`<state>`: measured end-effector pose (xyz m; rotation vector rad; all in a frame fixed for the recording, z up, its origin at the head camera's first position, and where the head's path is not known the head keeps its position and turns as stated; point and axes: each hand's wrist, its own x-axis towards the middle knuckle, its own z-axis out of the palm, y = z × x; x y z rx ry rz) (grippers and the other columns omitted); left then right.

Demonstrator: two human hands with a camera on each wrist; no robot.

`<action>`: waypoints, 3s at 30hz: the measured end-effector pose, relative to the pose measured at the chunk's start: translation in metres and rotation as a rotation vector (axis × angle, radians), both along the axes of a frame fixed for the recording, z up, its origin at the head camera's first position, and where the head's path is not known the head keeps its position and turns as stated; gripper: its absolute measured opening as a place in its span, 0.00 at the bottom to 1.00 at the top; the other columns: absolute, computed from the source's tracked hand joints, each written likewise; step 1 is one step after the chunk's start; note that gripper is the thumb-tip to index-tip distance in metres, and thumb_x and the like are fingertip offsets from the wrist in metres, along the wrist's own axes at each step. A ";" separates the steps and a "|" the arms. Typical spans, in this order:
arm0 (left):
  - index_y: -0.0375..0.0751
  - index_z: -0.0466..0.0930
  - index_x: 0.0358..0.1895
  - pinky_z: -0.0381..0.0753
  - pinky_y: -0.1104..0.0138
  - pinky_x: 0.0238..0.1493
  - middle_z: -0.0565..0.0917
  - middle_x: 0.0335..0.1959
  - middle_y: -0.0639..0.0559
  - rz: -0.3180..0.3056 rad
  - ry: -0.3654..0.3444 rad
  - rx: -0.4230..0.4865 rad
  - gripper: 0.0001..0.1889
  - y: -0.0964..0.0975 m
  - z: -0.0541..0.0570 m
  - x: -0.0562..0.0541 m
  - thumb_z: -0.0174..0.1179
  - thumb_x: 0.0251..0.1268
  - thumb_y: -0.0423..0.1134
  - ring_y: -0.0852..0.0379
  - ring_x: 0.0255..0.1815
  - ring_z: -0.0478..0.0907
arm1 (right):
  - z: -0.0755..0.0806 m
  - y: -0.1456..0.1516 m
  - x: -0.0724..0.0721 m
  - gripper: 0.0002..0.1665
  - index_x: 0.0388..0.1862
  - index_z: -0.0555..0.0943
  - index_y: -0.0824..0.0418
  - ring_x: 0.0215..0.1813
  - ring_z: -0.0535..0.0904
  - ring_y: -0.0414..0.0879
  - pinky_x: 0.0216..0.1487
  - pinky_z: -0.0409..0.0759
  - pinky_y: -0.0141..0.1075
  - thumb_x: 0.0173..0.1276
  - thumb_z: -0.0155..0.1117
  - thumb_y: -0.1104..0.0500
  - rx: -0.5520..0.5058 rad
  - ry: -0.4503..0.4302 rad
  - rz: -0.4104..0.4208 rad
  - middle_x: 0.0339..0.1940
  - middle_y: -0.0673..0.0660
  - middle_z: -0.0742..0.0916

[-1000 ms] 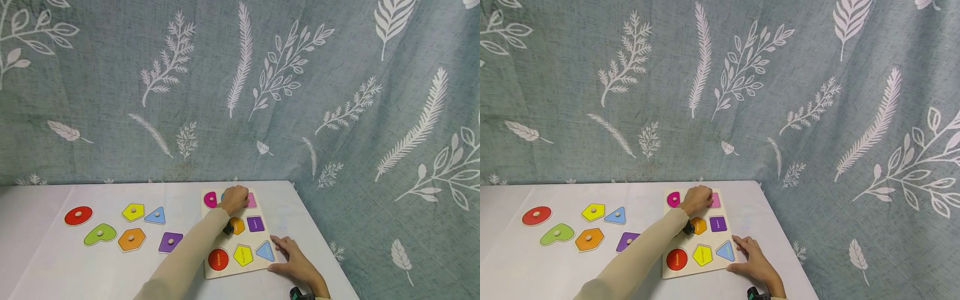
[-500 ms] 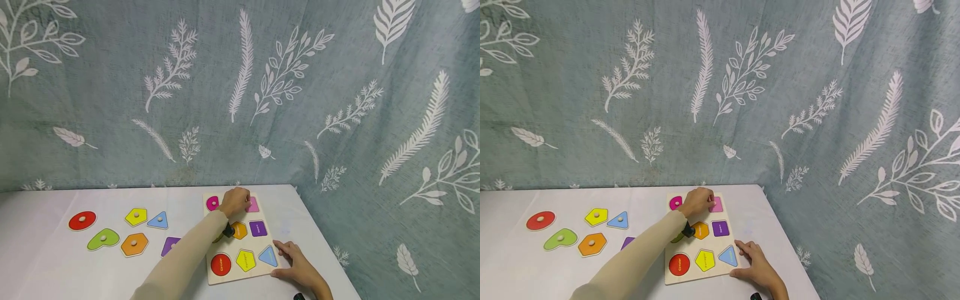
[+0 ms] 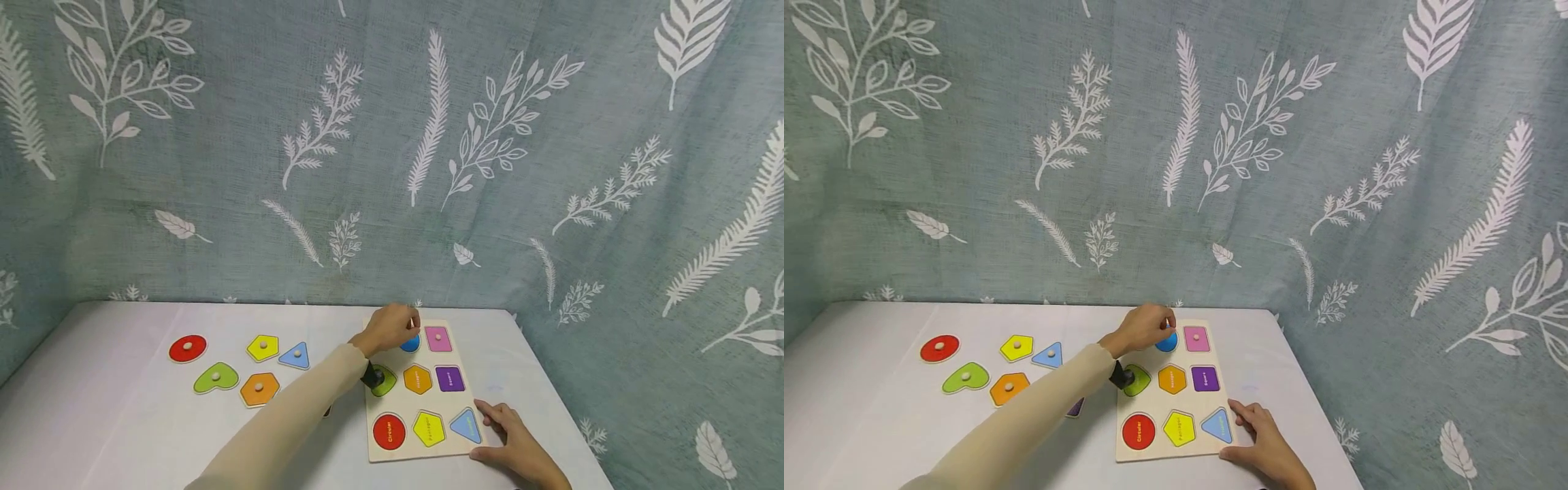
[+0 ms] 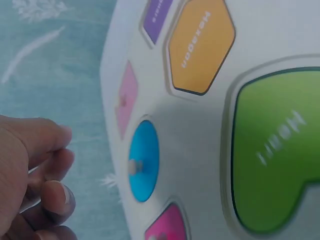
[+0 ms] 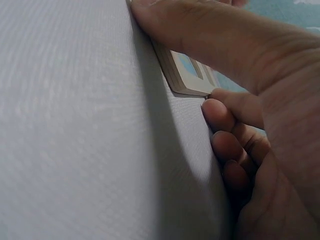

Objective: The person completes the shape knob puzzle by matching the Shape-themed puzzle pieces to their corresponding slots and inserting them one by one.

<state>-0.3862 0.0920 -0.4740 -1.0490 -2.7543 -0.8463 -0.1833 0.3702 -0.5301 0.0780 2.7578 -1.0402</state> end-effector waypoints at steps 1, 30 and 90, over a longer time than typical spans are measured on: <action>0.47 0.87 0.39 0.74 0.69 0.26 0.80 0.27 0.58 -0.006 -0.002 0.007 0.03 -0.002 0.002 0.003 0.66 0.71 0.41 0.62 0.26 0.73 | 0.001 0.001 0.001 0.60 0.78 0.70 0.56 0.53 0.65 0.48 0.68 0.70 0.52 0.47 0.86 0.43 -0.006 -0.009 -0.011 0.45 0.51 0.71; 0.52 0.87 0.42 0.74 0.67 0.29 0.81 0.29 0.64 -0.049 0.004 0.076 0.02 -0.144 0.024 0.060 0.67 0.70 0.42 0.64 0.26 0.72 | 0.004 -0.003 0.003 0.58 0.78 0.68 0.59 0.48 0.64 0.47 0.50 0.70 0.42 0.52 0.84 0.43 0.045 -0.020 0.033 0.42 0.52 0.71; 0.46 0.87 0.41 0.72 0.63 0.33 0.78 0.27 0.62 0.355 -0.105 -0.026 0.08 -0.337 -0.036 0.108 0.73 0.60 0.38 0.60 0.29 0.71 | 0.001 -0.004 0.002 0.60 0.78 0.68 0.61 0.46 0.65 0.47 0.49 0.71 0.42 0.49 0.85 0.42 0.095 -0.022 0.018 0.41 0.52 0.71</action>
